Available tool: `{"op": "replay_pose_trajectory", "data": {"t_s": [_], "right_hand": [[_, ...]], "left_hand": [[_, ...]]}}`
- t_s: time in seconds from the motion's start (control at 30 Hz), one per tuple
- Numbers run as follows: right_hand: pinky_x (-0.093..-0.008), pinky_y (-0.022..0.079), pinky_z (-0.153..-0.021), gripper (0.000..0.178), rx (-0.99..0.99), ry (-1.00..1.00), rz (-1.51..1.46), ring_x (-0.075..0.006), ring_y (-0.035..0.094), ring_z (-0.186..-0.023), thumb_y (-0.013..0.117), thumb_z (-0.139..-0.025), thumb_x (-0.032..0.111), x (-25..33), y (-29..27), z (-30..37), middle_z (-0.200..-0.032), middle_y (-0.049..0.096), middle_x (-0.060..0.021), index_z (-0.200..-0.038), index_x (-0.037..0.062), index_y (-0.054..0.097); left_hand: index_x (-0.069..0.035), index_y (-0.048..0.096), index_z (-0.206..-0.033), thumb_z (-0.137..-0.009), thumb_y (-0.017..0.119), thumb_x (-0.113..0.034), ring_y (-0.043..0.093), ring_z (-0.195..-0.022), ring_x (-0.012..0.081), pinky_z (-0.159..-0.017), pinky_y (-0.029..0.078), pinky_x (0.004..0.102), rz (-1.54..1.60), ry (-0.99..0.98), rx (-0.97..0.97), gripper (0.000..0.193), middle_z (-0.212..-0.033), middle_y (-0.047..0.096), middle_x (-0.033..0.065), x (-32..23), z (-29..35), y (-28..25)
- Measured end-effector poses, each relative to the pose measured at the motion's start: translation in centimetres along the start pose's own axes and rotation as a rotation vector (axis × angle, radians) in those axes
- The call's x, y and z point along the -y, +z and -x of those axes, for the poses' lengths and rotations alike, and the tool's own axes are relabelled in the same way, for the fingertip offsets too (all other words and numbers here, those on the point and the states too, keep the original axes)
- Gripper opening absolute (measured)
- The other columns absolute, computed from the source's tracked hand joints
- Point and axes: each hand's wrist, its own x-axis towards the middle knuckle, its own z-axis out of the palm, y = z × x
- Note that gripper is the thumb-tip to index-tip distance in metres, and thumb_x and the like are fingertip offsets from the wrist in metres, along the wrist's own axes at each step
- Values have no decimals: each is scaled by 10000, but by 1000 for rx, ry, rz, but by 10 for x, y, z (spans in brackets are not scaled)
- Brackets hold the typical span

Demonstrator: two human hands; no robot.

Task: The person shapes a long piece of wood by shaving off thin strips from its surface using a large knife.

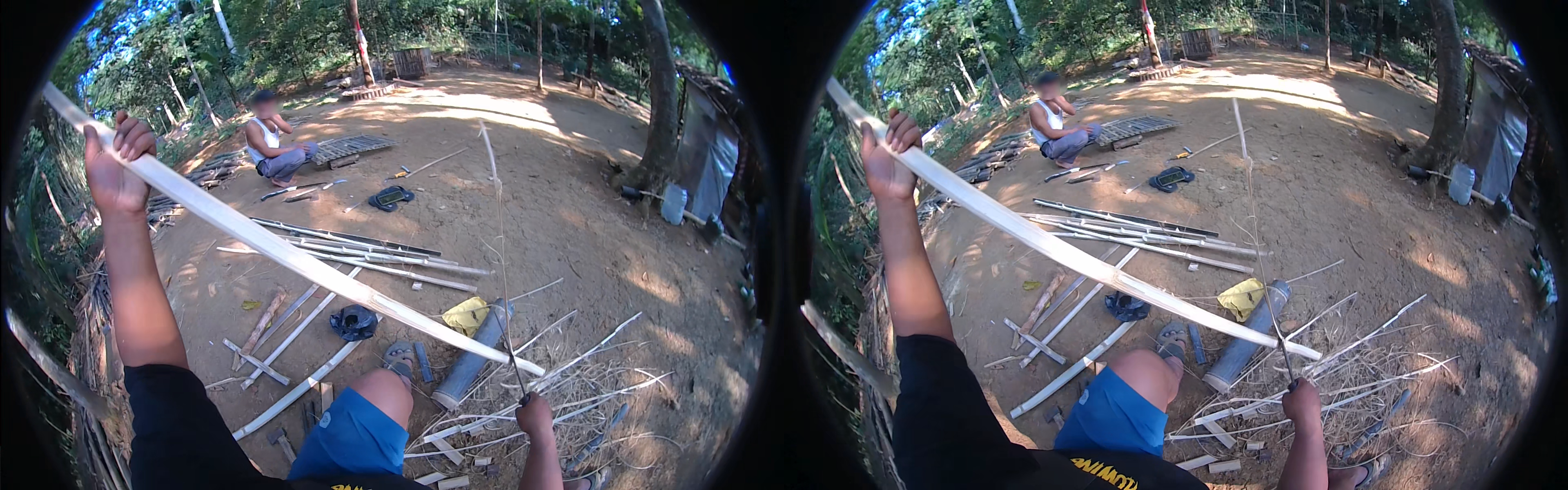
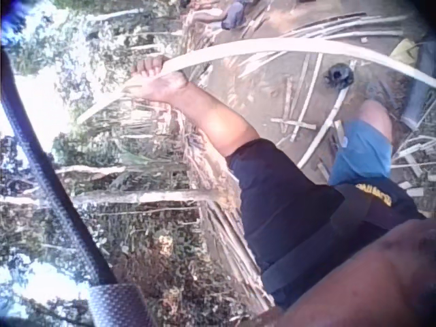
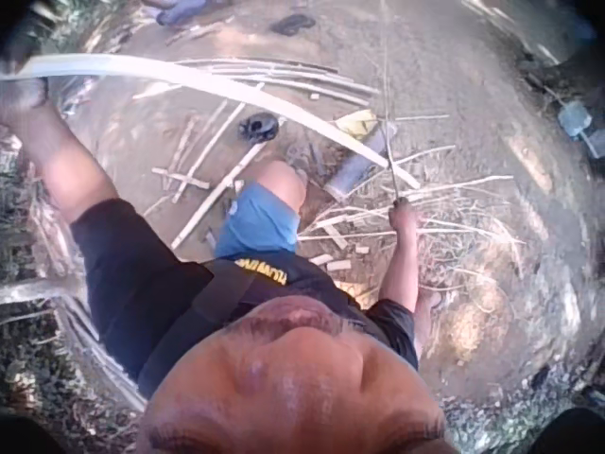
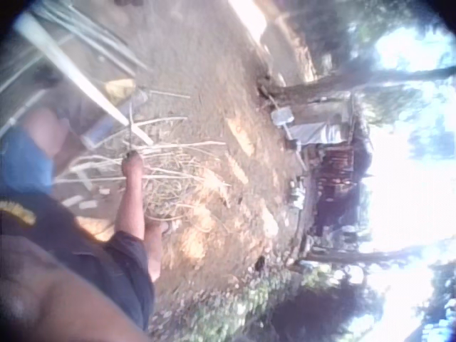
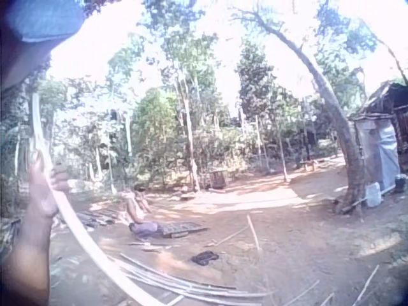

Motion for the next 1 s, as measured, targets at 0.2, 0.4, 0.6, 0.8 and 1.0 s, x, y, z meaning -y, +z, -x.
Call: {"op": "replay_pose_trajectory", "data": {"t_s": [0.2,0.4,0.6,0.8,1.0], "right_hand": [[-472,514,-857,295,-25,77,-6,-399,655,-976,668,-757,186,-11,34,-3,-993,690,-234,-993,10,657],[-466,513,-875,342,75,-10,108,-412,650,-987,674,-751,223,22,66,-11,-1024,685,-243,-1020,11,661],[-467,513,-879,363,25,8,48,-416,647,-992,690,-742,232,10,58,10,-1008,680,-259,-1007,-12,646],[-481,513,-836,355,-24,4,50,-418,650,-952,729,-733,259,18,49,39,-962,680,-252,-961,2,643],[-496,504,-842,353,-91,20,-77,-426,642,-960,701,-758,242,12,57,52,-969,676,-253,-1013,4,647]], "left_hand": [[19,346,-1354,-889,309,-782,497,-1112,296,-1055,321,494,-90,301,-683,927,-1227,499,190,158,62,21],[-102,134,-1546,-970,355,-639,268,-1440,314,-1165,182,505,-156,-138,-719,818,-1579,251,160,270,258,-27],[-128,109,-1544,-983,386,-598,520,-1239,302,-1038,414,453,-263,52,-447,782,-1451,408,174,294,270,-12],[-66,298,-1449,-978,360,-637,360,-529,89,-482,356,254,-62,109,-697,743,-710,367,-14,287,231,36],[-60,484,-1198,-993,340,-617,329,-500,82,-450,297,240,-17,76,-513,611,-668,358,-27,281,195,67]]}}
